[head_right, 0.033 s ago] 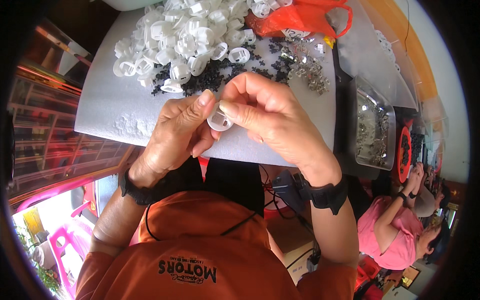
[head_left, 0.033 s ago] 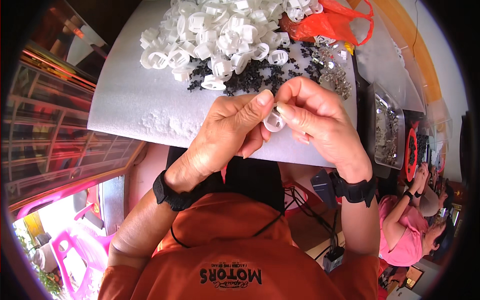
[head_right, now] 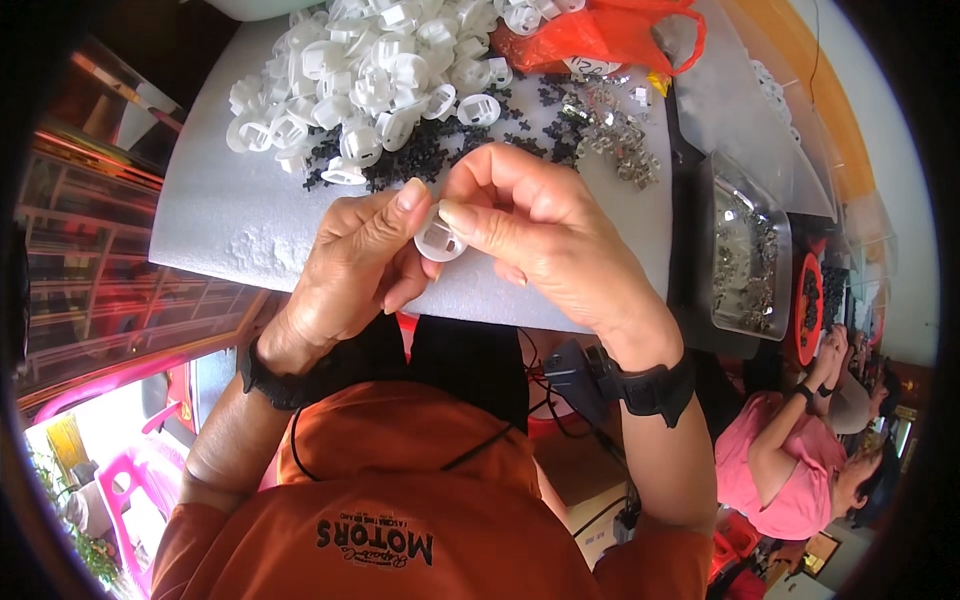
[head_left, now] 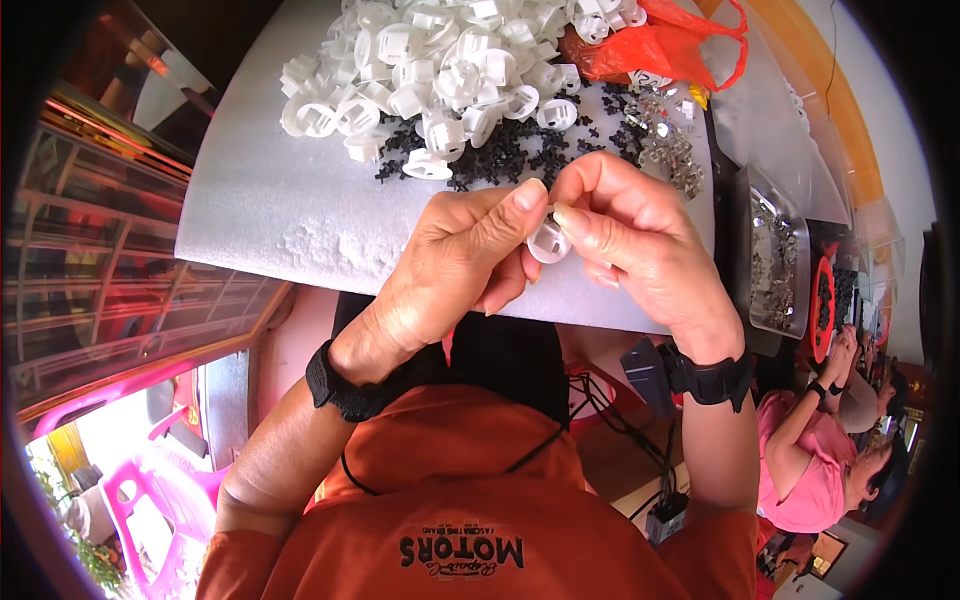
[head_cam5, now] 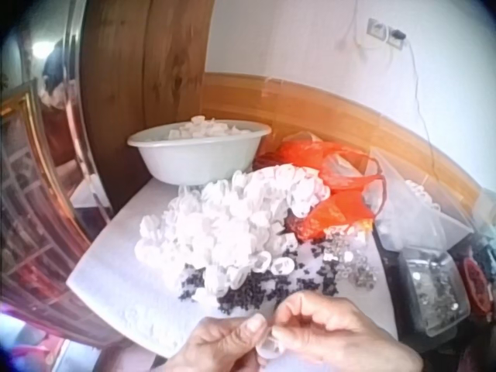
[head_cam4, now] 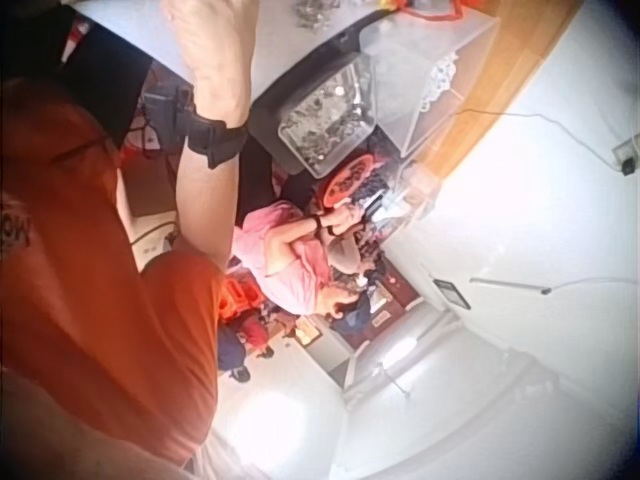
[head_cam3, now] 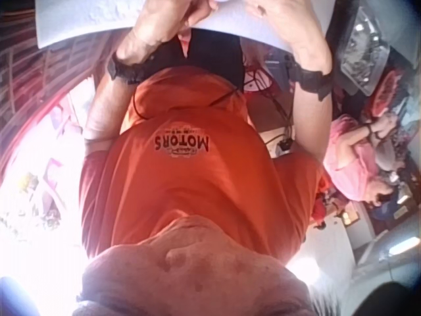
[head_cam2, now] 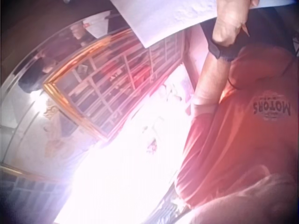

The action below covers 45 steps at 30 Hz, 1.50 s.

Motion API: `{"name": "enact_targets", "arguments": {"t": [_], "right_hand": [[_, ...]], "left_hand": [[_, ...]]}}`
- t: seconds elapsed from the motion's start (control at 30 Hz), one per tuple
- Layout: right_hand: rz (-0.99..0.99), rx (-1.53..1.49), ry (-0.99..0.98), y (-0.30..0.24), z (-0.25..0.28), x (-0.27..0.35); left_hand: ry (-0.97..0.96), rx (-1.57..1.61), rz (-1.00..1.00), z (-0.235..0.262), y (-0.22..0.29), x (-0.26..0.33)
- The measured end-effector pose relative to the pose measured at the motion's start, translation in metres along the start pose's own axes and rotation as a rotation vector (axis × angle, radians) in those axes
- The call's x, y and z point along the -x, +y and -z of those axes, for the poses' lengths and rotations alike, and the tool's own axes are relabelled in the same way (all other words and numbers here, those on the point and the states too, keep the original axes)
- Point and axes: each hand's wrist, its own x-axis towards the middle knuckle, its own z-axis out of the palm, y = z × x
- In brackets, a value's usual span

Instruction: The person picks up a white plastic base and a small black component, pressing the component into the center of the base. They then insert a small metal pin into the side of the white plastic base.

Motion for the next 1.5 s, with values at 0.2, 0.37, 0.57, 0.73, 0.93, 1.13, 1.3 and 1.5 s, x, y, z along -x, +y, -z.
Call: {"name": "enact_targets", "arguments": {"t": [0.2, 0.37, 0.57, 0.73, 0.93, 1.13, 1.3, 1.5], "right_hand": [[0.0, -0.11, -0.011, 0.001, -0.004, -0.003], [0.001, -0.132, 0.0, 0.005, -0.005, -0.007], [0.052, 0.102, 0.1, 0.001, -0.009, -0.001], [0.111, 0.264, 0.179, -0.002, -0.006, 0.026], [0.076, 0.373, 0.249, 0.008, -0.016, 0.028], [0.221, 0.487, 0.227, 0.017, -0.008, 0.027], [0.26, 0.544, 0.238, 0.021, -0.008, 0.028], [0.228, 0.55, 0.235, 0.023, -0.007, 0.026]], "left_hand": [[0.024, -0.038, 0.019, -0.002, 0.006, 0.001], [0.069, -0.054, 0.029, -0.004, 0.007, 0.0], [-0.01, -0.086, -0.051, -0.004, 0.001, 0.002], [-0.035, -0.065, -0.106, -0.01, 0.002, 0.003], [-0.101, -0.19, -0.025, -0.008, 0.007, 0.009], [-0.186, -0.154, 0.051, -0.003, 0.013, 0.003], [-0.196, -0.169, 0.051, -0.003, 0.013, 0.001], [-0.169, -0.172, 0.071, -0.004, 0.013, 0.001]]}}
